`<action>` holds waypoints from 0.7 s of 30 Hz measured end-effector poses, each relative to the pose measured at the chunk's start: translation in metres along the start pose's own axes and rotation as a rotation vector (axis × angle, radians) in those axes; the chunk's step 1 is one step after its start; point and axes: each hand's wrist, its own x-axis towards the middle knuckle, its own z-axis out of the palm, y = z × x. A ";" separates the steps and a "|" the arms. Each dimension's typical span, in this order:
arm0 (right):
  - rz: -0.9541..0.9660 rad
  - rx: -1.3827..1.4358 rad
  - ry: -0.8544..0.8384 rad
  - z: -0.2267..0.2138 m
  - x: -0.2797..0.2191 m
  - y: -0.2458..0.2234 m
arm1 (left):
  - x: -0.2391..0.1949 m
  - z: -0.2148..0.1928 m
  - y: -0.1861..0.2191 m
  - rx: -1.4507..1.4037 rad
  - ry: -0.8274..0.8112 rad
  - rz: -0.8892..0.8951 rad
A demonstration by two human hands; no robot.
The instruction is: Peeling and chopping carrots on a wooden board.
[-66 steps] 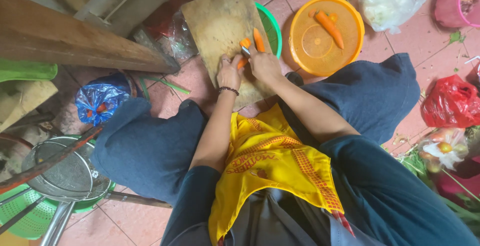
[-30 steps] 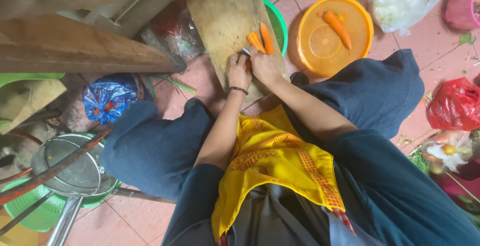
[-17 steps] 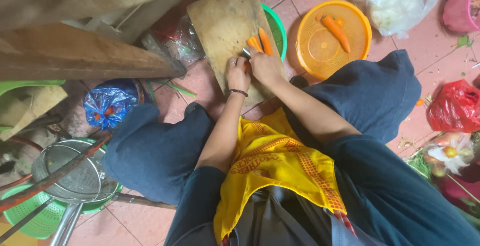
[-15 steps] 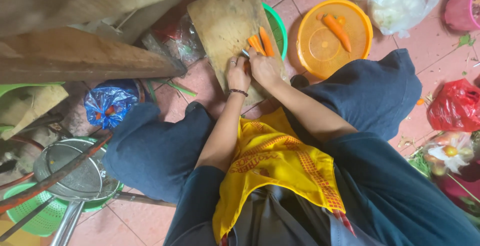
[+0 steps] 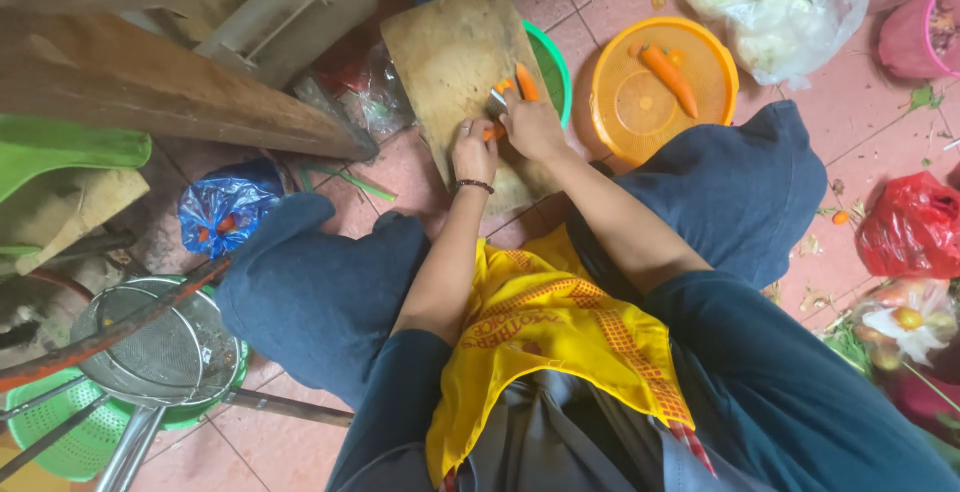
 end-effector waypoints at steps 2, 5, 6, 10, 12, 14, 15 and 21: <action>-0.046 -0.016 0.002 -0.001 0.000 -0.007 | 0.002 0.002 -0.002 -0.002 -0.027 -0.019; -0.018 0.027 0.016 0.021 0.001 -0.014 | 0.002 0.007 -0.012 0.011 -0.015 -0.004; -0.017 -0.013 0.047 0.029 0.001 -0.015 | 0.000 0.006 -0.014 0.010 0.009 0.012; -0.146 -0.142 0.293 0.065 -0.002 0.002 | 0.002 0.011 -0.020 -0.046 0.061 0.050; -0.110 -0.049 0.215 0.034 0.003 -0.001 | 0.001 0.005 -0.014 -0.092 0.060 0.020; -0.065 0.045 0.129 0.010 0.003 -0.005 | -0.002 0.002 -0.008 -0.139 0.046 -0.014; -0.039 0.038 0.062 -0.001 0.005 -0.007 | 0.001 0.001 -0.004 -0.165 0.038 -0.058; 0.004 -0.013 -0.003 0.009 -0.005 -0.030 | -0.001 0.005 -0.013 -0.117 0.091 -0.025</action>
